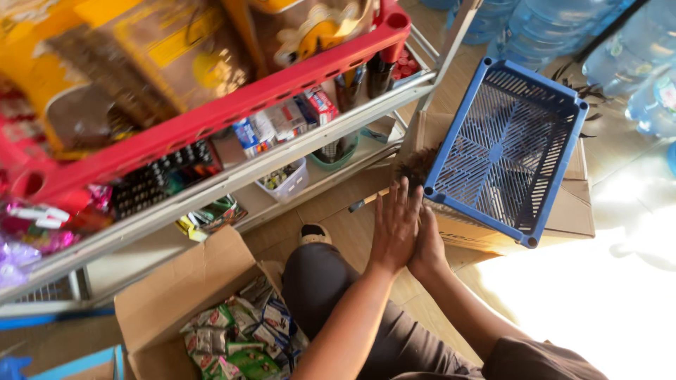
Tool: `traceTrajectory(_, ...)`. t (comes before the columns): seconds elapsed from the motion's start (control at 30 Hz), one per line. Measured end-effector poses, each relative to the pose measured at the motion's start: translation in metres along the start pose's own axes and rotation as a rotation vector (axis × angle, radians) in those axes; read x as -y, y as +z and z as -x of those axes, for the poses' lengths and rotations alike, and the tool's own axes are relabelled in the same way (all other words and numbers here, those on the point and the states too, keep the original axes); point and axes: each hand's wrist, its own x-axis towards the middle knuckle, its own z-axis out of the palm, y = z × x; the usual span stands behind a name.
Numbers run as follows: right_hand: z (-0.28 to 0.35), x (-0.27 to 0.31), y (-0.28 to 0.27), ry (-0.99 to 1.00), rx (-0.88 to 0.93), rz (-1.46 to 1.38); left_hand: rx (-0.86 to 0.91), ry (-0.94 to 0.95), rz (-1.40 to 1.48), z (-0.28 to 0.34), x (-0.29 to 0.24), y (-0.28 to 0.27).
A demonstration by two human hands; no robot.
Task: The person sits on the floor and sorts small packaged goods from a cardboard box into blue plastic baskets. They handle items one by one, arranging them neatly in the baskets.
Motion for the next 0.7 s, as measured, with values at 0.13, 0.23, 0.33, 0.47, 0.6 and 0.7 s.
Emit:
traceTrajectory(0.13,-0.021,-0.004,-0.04,0.204,-0.077,-0.127,0.164,0.015,-0.155,0.012,0.007,0.044)
traceTrajectory(0.23,-0.039,-0.001,-0.057,0.129,-0.077,-0.122,0.19,0.061,-0.218,-0.002,0.015,0.056)
traceTrajectory(0.33,-0.062,0.008,-0.078,0.098,-0.202,-0.214,0.181,0.018,-0.142,-0.008,0.017,0.055)
traceTrajectory(0.47,-0.105,0.022,-0.109,0.215,-0.244,-0.551,0.238,0.074,-0.488,0.0,0.019,0.042)
traceTrajectory(0.6,-0.125,0.044,-0.133,0.235,-0.285,-0.414,0.208,0.011,-0.554,0.004,0.025,0.028)
traceTrajectory(0.7,-0.112,0.05,-0.141,0.166,-0.334,-0.466,0.189,-0.194,-0.071,0.01,0.029,0.016)
